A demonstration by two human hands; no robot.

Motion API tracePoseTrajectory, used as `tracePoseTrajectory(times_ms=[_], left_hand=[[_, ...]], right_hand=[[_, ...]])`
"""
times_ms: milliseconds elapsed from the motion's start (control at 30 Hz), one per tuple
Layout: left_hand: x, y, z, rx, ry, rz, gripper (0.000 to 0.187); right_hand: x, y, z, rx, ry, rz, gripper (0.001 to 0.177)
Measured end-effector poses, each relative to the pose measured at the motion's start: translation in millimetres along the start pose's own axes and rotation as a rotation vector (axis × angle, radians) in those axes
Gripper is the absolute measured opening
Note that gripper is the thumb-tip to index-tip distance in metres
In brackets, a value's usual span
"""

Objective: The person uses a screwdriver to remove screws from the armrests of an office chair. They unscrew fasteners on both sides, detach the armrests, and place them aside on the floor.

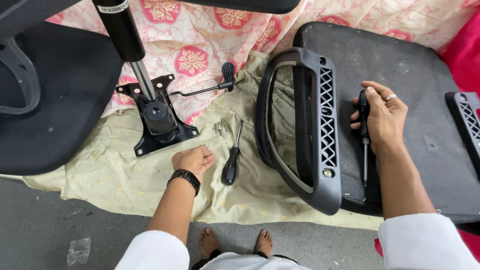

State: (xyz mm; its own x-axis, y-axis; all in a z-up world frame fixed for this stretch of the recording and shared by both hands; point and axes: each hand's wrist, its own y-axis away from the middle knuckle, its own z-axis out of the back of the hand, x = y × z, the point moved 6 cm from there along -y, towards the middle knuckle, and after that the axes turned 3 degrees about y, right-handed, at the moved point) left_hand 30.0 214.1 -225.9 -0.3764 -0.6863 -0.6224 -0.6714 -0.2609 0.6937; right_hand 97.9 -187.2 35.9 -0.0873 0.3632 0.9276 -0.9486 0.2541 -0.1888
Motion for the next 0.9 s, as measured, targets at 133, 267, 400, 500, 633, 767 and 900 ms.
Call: tracePoseTrajectory(times_ms=[133, 267, 400, 500, 633, 767, 900], left_hand=[[-5, -20, -16, 0.058, -0.008, -0.020, 0.028], [-9, -33, -33, 0.105, 0.032, -0.115, 0.029], [-6, -28, -19, -0.026, -0.073, -0.124, 0.025], [-2, -17, -19, 0.017, 0.042, -0.076, 0.025], [-9, 6, -27, 0.021, 0.017, -0.084, 0.022], [-24, 38, -49, 0.041, -0.024, -0.100, 0.023], [-45, 78, -89, 0.101, -0.117, -0.244, 0.018]], right_hand=[[-2, 0, 1, -0.022, 0.010, -0.002, 0.026], [-3, 0, 0, -0.041, 0.021, -0.008, 0.026], [-3, 0, 2, -0.051, 0.030, -0.011, 0.026], [-3, 0, 0, -0.050, 0.018, -0.008, 0.026], [-1, 0, 0, -0.051, 0.013, -0.016, 0.026], [-3, 0, -1, -0.044, 0.009, -0.014, 0.027], [-2, -3, 3, 0.046, -0.067, -0.052, 0.037]])
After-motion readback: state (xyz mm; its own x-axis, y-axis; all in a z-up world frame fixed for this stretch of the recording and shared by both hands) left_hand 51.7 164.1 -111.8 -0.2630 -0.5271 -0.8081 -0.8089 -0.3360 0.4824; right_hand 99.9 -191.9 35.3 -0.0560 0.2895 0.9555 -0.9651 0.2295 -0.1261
